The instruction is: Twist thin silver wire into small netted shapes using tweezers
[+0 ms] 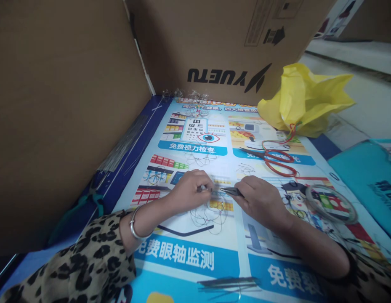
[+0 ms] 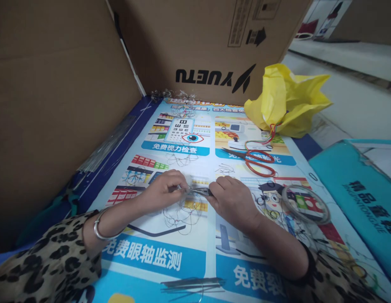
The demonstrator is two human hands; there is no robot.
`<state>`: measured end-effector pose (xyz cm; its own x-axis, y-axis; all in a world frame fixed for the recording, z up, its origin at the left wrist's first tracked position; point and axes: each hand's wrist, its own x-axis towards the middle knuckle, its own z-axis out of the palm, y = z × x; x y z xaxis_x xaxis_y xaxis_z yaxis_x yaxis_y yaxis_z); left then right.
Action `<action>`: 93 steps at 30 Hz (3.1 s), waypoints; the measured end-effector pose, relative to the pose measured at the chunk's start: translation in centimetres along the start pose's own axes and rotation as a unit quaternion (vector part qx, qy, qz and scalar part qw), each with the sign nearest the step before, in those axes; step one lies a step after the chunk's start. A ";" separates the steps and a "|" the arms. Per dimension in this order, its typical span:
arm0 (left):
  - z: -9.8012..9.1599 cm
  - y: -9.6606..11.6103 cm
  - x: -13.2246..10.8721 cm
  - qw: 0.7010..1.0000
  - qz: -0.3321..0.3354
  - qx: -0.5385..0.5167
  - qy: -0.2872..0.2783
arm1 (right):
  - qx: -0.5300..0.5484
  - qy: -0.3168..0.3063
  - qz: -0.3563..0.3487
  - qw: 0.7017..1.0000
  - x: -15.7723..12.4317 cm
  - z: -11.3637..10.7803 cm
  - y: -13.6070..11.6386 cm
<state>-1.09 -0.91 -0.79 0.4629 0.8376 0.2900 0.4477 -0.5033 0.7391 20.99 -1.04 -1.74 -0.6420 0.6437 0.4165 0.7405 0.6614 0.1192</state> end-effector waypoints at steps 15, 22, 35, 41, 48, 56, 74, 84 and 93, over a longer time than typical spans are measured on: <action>-0.1 0.5 0.2 0.997 0.027 0.064 -0.038 | 0.004 0.004 -0.002 1.000 -0.1 0.0 0.0; -0.2 0.3 0.1 0.993 0.046 0.073 -0.086 | -0.020 -0.002 0.002 1.000 -0.1 -0.2 0.0; -0.2 0.1 0.2 0.991 0.041 0.073 -0.104 | -0.039 0.038 0.000 0.999 0.2 -0.8 0.2; 0.1 0.2 0.1 0.990 0.040 0.096 -0.097 | -0.034 0.034 -0.001 0.999 0.3 -0.5 0.1; 0.1 0.3 0.2 0.989 0.049 0.092 -0.101 | -0.039 0.021 -0.011 0.999 0.3 -0.5 0.0; 0.3 0.0 0.0 0.993 0.042 0.063 -0.096 | -0.036 0.023 -0.020 0.999 0.2 -0.4 0.0; -0.3 0.5 0.2 0.991 0.006 -0.012 -0.130 | -0.074 0.045 -0.052 0.995 0.3 -0.6 0.4; -0.4 0.3 0.1 0.987 -0.016 -0.071 -0.140 | -0.081 0.051 -0.062 0.993 0.1 -0.8 0.8; -0.2 -0.1 -0.2 0.985 -0.054 -0.092 -0.134 | -0.086 0.048 -0.055 0.994 0.2 -0.7 0.9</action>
<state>-1.36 -0.97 -0.76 0.6166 0.7857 0.0506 0.3710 -0.3467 0.8615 21.68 -0.65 -0.90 -0.7050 0.5266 0.4750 0.6953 0.6451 0.3169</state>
